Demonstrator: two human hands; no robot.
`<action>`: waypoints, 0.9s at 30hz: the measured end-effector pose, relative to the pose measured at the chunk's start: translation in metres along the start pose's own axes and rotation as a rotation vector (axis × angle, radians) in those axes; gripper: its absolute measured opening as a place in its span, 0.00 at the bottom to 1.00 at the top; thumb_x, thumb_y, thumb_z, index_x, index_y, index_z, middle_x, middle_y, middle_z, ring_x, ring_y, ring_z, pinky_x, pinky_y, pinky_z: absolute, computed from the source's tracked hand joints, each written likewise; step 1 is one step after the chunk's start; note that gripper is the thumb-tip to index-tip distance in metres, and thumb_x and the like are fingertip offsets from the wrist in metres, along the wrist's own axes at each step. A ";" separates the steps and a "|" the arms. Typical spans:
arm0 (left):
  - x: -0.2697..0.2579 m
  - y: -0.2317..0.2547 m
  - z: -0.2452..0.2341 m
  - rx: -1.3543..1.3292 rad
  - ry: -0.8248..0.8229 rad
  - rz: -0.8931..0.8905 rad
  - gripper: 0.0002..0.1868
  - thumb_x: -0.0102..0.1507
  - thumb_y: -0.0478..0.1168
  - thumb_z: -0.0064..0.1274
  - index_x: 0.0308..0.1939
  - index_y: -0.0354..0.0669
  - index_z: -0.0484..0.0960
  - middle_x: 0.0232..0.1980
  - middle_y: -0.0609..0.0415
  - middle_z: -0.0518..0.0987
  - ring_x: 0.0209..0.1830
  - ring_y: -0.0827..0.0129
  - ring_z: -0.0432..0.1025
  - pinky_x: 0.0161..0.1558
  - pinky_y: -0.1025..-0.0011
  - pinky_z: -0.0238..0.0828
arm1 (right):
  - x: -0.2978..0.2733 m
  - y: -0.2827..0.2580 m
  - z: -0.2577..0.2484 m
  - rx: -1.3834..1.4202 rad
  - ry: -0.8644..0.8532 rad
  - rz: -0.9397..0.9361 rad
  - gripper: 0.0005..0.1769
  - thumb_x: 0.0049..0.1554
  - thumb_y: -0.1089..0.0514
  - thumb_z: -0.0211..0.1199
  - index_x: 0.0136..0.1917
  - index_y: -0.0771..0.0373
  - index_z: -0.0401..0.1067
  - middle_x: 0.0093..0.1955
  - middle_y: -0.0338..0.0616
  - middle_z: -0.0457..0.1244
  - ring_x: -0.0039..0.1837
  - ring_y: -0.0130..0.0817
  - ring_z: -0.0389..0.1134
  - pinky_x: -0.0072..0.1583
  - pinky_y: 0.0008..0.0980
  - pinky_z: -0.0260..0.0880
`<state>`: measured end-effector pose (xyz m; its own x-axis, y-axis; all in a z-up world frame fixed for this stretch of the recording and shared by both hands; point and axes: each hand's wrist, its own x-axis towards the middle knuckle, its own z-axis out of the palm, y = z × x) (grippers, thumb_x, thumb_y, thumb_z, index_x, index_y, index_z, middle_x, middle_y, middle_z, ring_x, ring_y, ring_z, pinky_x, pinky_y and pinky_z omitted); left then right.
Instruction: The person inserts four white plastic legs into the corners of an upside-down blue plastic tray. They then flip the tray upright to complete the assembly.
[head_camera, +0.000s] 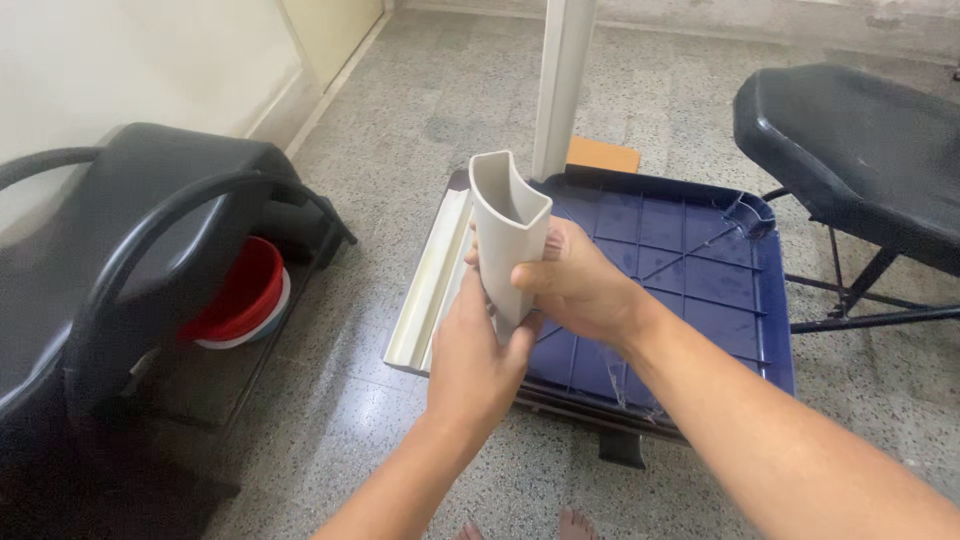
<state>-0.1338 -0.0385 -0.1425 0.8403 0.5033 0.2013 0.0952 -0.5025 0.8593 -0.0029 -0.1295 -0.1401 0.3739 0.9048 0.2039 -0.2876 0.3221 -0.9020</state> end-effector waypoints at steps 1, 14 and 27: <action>0.001 0.000 -0.001 0.043 -0.006 -0.020 0.36 0.55 0.41 0.63 0.64 0.36 0.65 0.50 0.35 0.82 0.53 0.41 0.76 0.50 0.51 0.71 | 0.000 -0.002 -0.001 -0.016 0.001 0.027 0.46 0.49 0.42 0.82 0.69 0.66 0.65 0.63 0.44 0.64 0.67 0.33 0.66 0.69 0.39 0.66; 0.029 -0.003 -0.003 -0.056 -0.023 0.003 0.25 0.56 0.39 0.59 0.56 0.38 0.73 0.47 0.40 0.85 0.51 0.48 0.80 0.50 0.57 0.75 | -0.134 0.060 -0.092 -1.238 0.453 0.320 0.25 0.52 0.48 0.68 0.60 0.60 0.75 0.57 0.44 0.70 0.59 0.37 0.71 0.61 0.37 0.70; 0.046 -0.015 0.002 -0.008 -0.044 0.113 0.31 0.60 0.41 0.58 0.66 0.39 0.68 0.52 0.36 0.82 0.55 0.41 0.76 0.53 0.54 0.72 | -0.245 0.101 -0.094 -1.654 0.765 0.403 0.16 0.52 0.48 0.65 0.42 0.64 0.75 0.43 0.49 0.64 0.53 0.49 0.64 0.57 0.44 0.64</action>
<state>-0.0953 -0.0090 -0.1474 0.8683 0.4118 0.2765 -0.0058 -0.5489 0.8359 -0.0410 -0.3450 -0.3164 0.9092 0.3917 0.1410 0.4159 -0.8394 -0.3501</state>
